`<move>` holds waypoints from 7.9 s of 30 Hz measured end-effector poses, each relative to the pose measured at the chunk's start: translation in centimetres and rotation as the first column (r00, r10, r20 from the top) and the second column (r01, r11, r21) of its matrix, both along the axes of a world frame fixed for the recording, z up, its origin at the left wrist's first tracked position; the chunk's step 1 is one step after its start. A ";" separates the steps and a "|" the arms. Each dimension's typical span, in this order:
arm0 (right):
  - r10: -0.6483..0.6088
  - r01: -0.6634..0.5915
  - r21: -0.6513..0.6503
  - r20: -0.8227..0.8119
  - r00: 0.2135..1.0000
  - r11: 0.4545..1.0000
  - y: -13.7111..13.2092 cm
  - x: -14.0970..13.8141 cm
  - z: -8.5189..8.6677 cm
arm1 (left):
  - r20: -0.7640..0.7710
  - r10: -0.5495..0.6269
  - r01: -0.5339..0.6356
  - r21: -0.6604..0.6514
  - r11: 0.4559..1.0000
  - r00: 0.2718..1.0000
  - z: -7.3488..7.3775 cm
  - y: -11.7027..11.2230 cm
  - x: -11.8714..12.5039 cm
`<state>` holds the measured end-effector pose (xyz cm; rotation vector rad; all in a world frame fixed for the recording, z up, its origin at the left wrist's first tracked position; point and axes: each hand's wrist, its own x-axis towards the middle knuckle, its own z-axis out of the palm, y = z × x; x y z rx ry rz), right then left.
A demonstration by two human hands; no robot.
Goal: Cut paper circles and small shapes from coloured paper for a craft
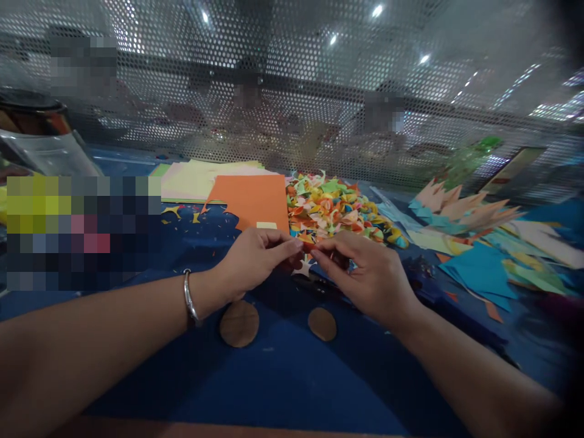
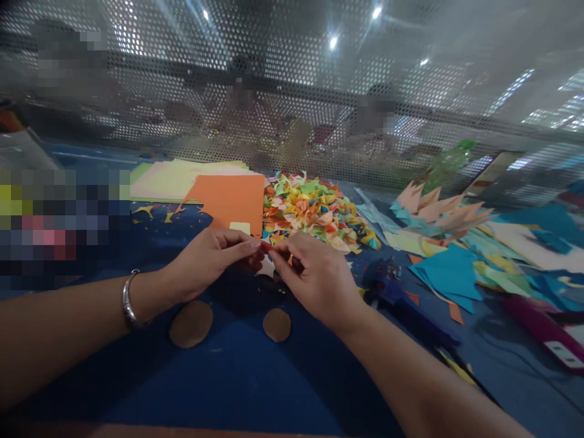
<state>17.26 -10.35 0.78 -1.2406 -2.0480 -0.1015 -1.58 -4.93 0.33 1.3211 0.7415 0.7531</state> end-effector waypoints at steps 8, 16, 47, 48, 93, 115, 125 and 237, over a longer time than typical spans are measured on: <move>-0.002 -0.006 0.058 0.122 0.992 0.998 -0.2 -0.3 -0.2 | 0.054 0.027 -0.021 -0.115 0.993 0.998 0.1 -0.4 0.2; 0.020 -0.027 0.054 0.124 0.992 0.998 -0.1 -0.5 -0.7 | 0.135 0.096 -0.068 -0.197 0.978 0.986 0.1 -0.5 0.2; 0.007 -0.013 -0.145 -0.040 0.999 0.989 -0.5 -0.2 0.5 | 0.100 0.019 -0.007 -0.118 0.993 0.995 0.1 0.5 0.0; 0.006 -0.013 -0.152 -0.044 0.999 0.988 -0.5 -0.2 0.5 | 0.100 0.018 -0.006 -0.118 0.993 0.995 0.1 0.6 0.0; 0.052 -0.057 -0.253 -0.026 0.998 0.966 -0.4 -0.3 0.2 | -0.195 0.080 0.013 0.431 0.902 0.977 -0.5 0.3 -0.1; 0.029 -0.066 -0.299 -0.129 0.991 0.952 -0.4 -0.2 -0.1 | -0.093 0.037 -0.004 0.336 0.942 0.995 -1.0 0.8 0.1; 0.027 -0.084 -0.320 -0.180 0.983 0.944 -0.5 -0.2 0.2 | -0.046 0.012 0.002 0.290 0.957 0.999 -0.9 0.8 0.1; -0.205 0.242 -0.181 0.202 0.958 0.953 -3.7 4.4 1.1 | -0.085 -0.052 0.069 0.209 0.975 0.995 -0.3 1.2 -0.7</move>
